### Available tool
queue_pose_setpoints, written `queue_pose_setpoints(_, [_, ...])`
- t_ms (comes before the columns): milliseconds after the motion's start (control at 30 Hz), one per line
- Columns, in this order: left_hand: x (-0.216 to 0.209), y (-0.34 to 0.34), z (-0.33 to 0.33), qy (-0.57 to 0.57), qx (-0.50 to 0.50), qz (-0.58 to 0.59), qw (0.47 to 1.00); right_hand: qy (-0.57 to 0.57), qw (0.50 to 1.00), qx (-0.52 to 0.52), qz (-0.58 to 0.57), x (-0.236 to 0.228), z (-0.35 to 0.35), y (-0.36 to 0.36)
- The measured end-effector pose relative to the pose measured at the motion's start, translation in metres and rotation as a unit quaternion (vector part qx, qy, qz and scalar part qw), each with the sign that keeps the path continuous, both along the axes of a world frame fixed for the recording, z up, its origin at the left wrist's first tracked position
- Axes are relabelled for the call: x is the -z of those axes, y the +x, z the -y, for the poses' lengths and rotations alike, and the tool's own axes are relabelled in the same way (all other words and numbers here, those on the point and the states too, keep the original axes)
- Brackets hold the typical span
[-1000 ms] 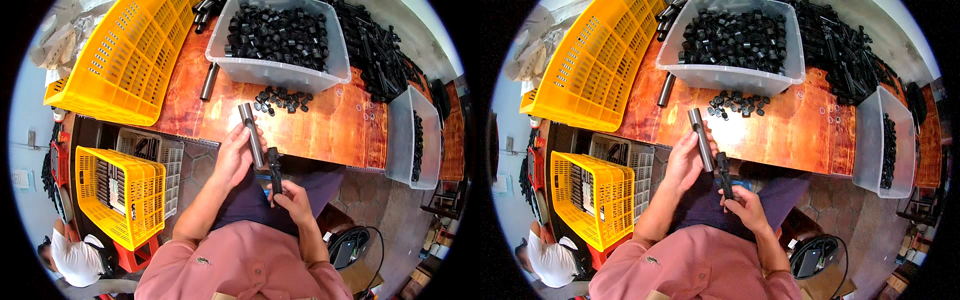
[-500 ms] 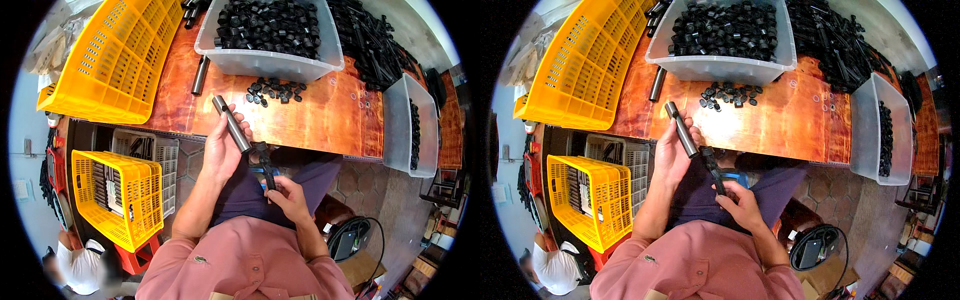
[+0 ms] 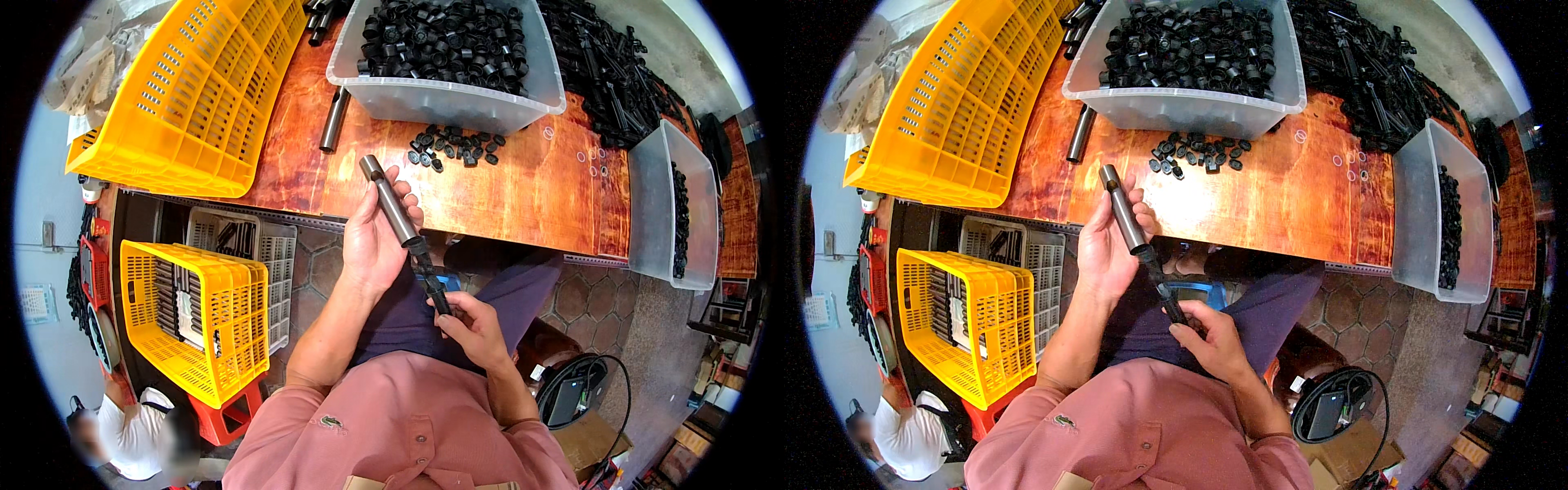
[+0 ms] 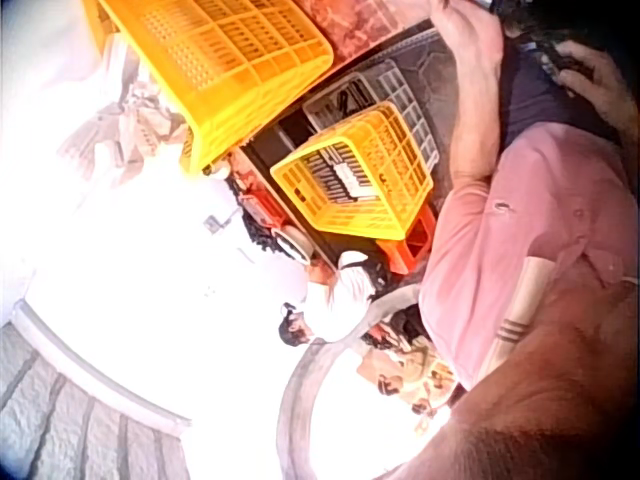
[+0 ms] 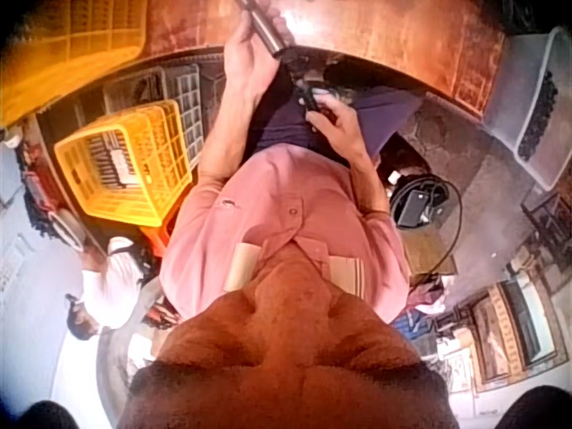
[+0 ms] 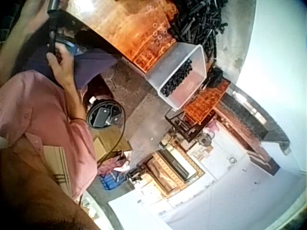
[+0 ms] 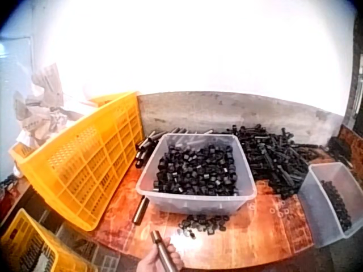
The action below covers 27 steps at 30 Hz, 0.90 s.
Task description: The person assembles small black plastic components onto cylindrical metal rods by hand. They pick up a rod, insert a black piece, and place the finished unit into a yellow basket. The process is repeated continuously.
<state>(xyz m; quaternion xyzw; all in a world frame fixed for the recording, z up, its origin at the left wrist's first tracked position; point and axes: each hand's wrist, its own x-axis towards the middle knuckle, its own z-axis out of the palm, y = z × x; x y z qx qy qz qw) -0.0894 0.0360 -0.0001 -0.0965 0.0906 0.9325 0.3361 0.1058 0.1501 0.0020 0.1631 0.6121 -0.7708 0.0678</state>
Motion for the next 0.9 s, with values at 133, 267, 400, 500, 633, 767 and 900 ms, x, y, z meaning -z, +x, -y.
queue_pose_setpoints(133, [-0.006, 0.007, -0.004, -0.044, -0.001, -0.042, 0.998, 0.020, 0.999, 0.019, 0.017, -0.004, 0.002, -0.001])
queue_pose_setpoints(267, [-0.007, 0.010, -0.006, -0.038, -0.020, -0.077, 0.996, 0.035, 0.997, 0.062, 0.025, -0.007, 0.004, -0.002])
queue_pose_setpoints(400, [-0.007, 0.010, -0.007, -0.040, -0.027, -0.116, 0.992, 0.076, 0.994, 0.078, 0.012, -0.010, 0.009, -0.005])
queue_pose_setpoints(500, [-0.009, 0.011, -0.009, -0.061, -0.034, -0.121, 0.990, 0.133, 0.987, 0.087, -0.011, -0.011, 0.012, -0.005])
queue_pose_setpoints(633, [-0.010, 0.013, -0.010, -0.072, -0.038, -0.127, 0.989, 0.154, 0.984, 0.090, -0.028, -0.012, 0.012, -0.004])
queue_pose_setpoints(767, [-0.009, 0.015, -0.010, -0.082, -0.040, -0.132, 0.987, 0.061, 0.993, 0.098, 0.005, -0.010, 0.011, 0.000])
queue_pose_setpoints(900, [-0.013, 0.017, -0.011, -0.107, -0.054, -0.130, 0.984, 0.073, 0.993, 0.097, 0.004, -0.012, 0.008, -0.004])
